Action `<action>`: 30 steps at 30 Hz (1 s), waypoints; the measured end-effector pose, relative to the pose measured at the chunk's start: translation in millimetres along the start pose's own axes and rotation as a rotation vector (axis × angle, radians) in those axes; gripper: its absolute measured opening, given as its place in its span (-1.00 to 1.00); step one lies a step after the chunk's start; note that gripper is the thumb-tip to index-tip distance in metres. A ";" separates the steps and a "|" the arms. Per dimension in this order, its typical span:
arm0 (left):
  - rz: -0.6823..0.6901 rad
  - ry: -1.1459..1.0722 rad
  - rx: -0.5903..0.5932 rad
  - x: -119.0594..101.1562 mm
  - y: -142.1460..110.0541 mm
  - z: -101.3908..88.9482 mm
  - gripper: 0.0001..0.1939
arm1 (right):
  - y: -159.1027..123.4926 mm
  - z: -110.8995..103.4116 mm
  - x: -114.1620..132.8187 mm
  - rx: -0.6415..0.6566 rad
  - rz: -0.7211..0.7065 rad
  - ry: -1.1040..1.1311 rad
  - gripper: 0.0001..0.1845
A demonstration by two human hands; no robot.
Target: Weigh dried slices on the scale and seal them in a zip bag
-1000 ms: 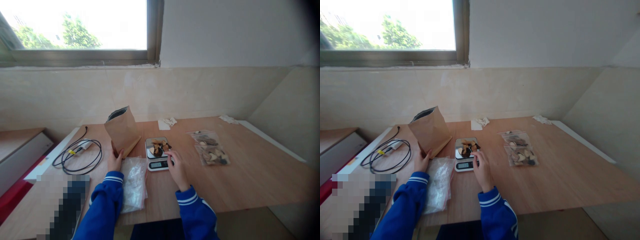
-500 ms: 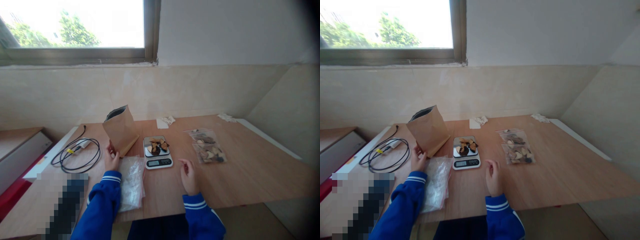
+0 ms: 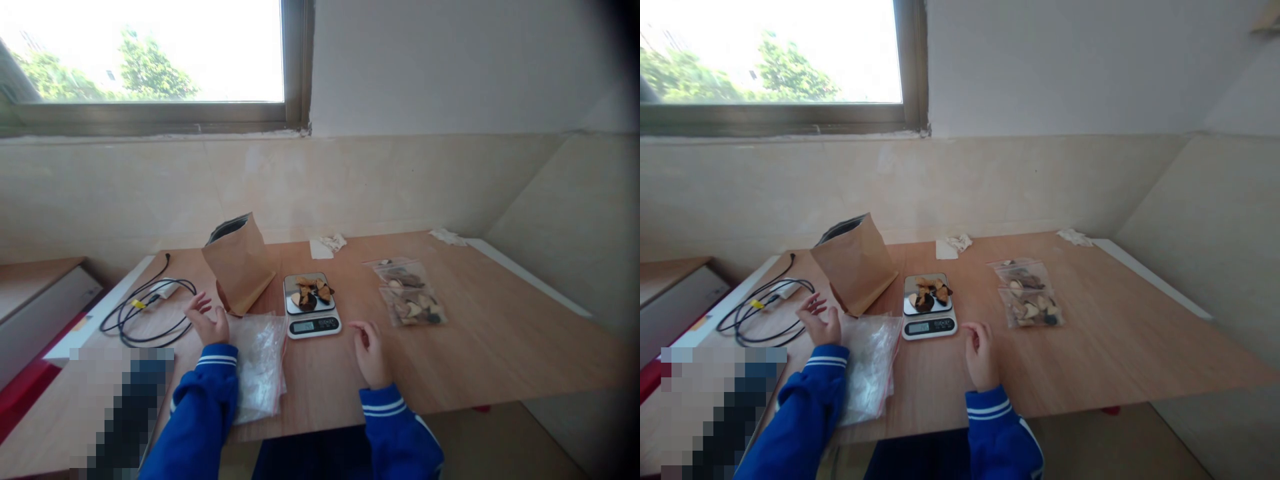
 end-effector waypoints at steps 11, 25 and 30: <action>-0.256 -0.123 0.389 26.1 -7.7 20.2 -0.39 | -1.2 8.7 19.5 0.045 -0.100 0.001 -0.75; 0.016 0.021 0.227 3.8 -6.4 0.8 -0.66 | 1.0 42.8 197.6 0.354 -0.582 0.052 -0.50; 0.121 -0.015 0.132 -11.1 -4.7 -4.1 -0.69 | -5.1 40.4 198.4 0.389 -0.540 -0.074 -0.69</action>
Point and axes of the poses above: each hand's wrist, its own y-axis towards the middle knuckle, its own z-axis out of the palm, x = y × z, the point moved 2 cm from there along y, towards the middle knuckle, and after that the axes turned 10 degrees about z, right-handed, at the moved point
